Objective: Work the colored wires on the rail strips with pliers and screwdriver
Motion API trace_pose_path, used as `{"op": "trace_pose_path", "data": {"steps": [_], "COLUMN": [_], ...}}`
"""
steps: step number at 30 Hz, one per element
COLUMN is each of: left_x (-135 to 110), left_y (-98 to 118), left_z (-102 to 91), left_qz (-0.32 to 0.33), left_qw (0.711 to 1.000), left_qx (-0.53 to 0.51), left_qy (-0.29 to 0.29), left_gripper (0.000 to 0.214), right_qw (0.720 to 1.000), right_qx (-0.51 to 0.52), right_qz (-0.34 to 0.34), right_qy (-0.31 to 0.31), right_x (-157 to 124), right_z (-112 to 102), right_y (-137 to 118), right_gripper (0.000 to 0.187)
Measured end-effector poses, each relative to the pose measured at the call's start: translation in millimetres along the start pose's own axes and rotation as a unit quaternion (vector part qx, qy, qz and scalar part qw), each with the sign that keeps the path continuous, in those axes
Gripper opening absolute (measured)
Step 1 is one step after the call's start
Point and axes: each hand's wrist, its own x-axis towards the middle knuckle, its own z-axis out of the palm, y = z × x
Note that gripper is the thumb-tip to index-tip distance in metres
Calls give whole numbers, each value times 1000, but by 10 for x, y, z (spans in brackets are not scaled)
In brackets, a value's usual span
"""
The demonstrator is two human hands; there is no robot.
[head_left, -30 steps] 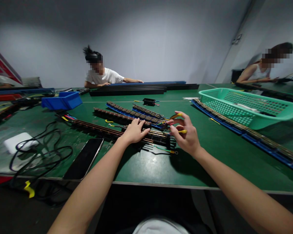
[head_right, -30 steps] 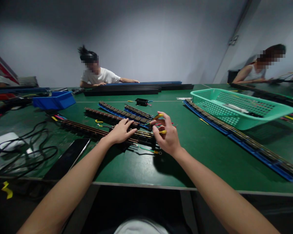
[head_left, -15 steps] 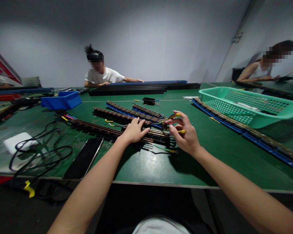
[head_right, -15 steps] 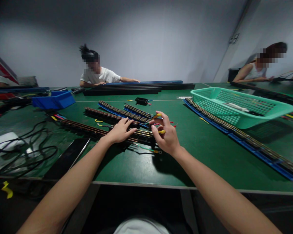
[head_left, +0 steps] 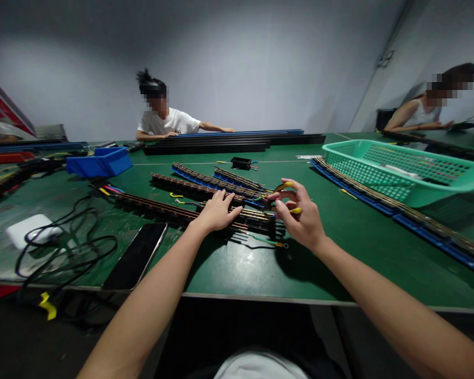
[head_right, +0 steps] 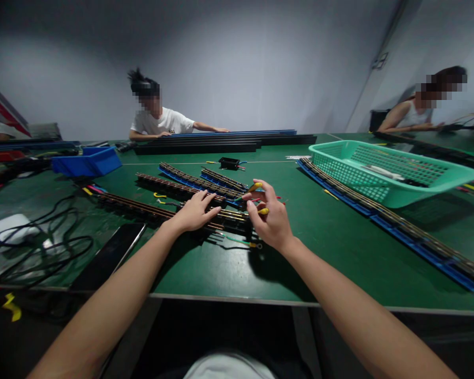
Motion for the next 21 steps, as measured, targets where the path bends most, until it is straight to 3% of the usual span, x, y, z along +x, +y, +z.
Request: {"op": "trace_pose_path", "data": {"steps": [14, 21], "left_x": [-15, -28], "left_y": [8, 12], "left_z": [-13, -34], "left_qz": [-4, -1], "left_qw": [1000, 1000], "left_qx": [-10, -14], "left_qy": [-1, -6], "left_gripper": [70, 70], "right_qw": [1000, 996], "right_qx": [-23, -25], "right_qz": [2, -47], "right_qy": [-12, 64], "right_x": [-5, -11], "right_z": [41, -8], "right_y": [9, 47], "right_gripper": [53, 52]}}
